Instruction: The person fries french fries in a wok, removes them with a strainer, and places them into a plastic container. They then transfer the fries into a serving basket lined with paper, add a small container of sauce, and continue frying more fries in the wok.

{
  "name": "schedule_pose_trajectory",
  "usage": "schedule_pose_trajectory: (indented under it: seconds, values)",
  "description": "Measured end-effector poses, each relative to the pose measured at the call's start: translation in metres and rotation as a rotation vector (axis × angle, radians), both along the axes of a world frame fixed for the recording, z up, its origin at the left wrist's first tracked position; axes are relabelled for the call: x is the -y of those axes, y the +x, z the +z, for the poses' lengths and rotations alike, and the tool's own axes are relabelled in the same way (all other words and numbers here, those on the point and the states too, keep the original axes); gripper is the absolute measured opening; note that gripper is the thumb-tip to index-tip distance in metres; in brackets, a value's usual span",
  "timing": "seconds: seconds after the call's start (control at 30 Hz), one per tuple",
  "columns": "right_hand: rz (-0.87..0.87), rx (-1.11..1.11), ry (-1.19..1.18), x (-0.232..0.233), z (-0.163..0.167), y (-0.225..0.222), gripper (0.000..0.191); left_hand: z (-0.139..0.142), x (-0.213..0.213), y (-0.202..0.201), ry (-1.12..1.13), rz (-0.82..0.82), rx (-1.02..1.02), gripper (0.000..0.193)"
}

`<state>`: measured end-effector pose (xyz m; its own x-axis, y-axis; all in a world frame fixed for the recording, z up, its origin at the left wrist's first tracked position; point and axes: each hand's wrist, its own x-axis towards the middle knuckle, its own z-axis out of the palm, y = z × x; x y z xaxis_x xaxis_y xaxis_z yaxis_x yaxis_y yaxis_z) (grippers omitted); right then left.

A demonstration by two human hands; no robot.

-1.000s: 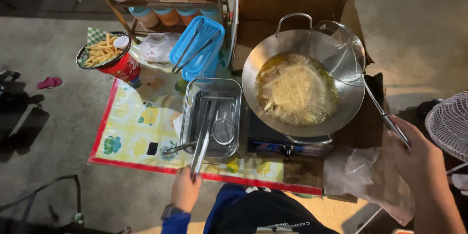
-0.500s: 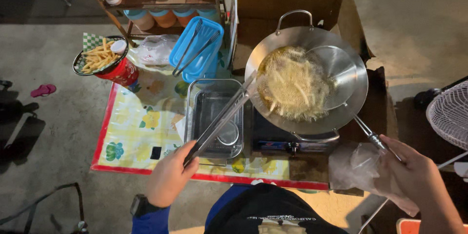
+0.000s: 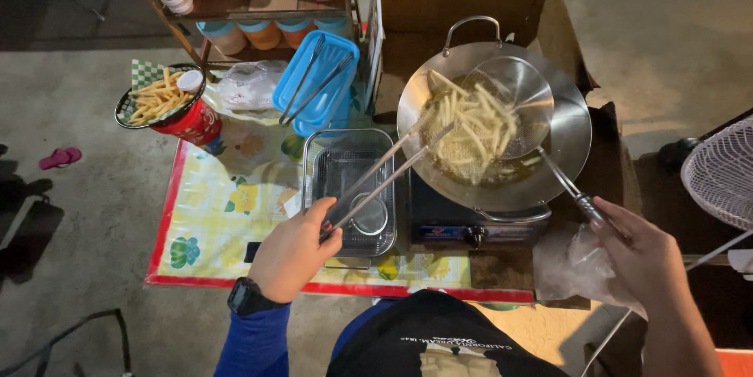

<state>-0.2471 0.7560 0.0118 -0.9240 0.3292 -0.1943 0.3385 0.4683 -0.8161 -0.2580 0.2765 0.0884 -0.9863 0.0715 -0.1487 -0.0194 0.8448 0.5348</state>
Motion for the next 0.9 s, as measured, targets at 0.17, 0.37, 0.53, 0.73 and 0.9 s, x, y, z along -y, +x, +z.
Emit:
schedule_pose_trajectory:
  seconds: [0.17,0.37,0.53,0.73,0.9]
  values:
    - [-0.086,0.067,0.117,0.011,0.031,0.009,0.049,-0.003,0.001,-0.001,0.0,-0.003,-0.033,0.046]
    - [0.167,-0.226,0.616,0.004,0.055,0.015,0.044,-0.009,0.003,0.004,0.005,0.029,-0.072,0.046]
    - [0.161,-0.269,0.742,0.01,0.046,-0.002,0.034,-0.009,0.003,0.01,0.051,0.069,-0.09,0.047]
    - [0.287,-0.365,0.797,0.025,0.032,-0.017,0.032,-0.005,0.006,0.017,0.084,0.091,-0.038,0.049]
    - [0.402,-0.276,0.875,0.016,0.026,-0.009,0.037,-0.009,0.006,0.019,0.096,0.066,-0.1,0.048]
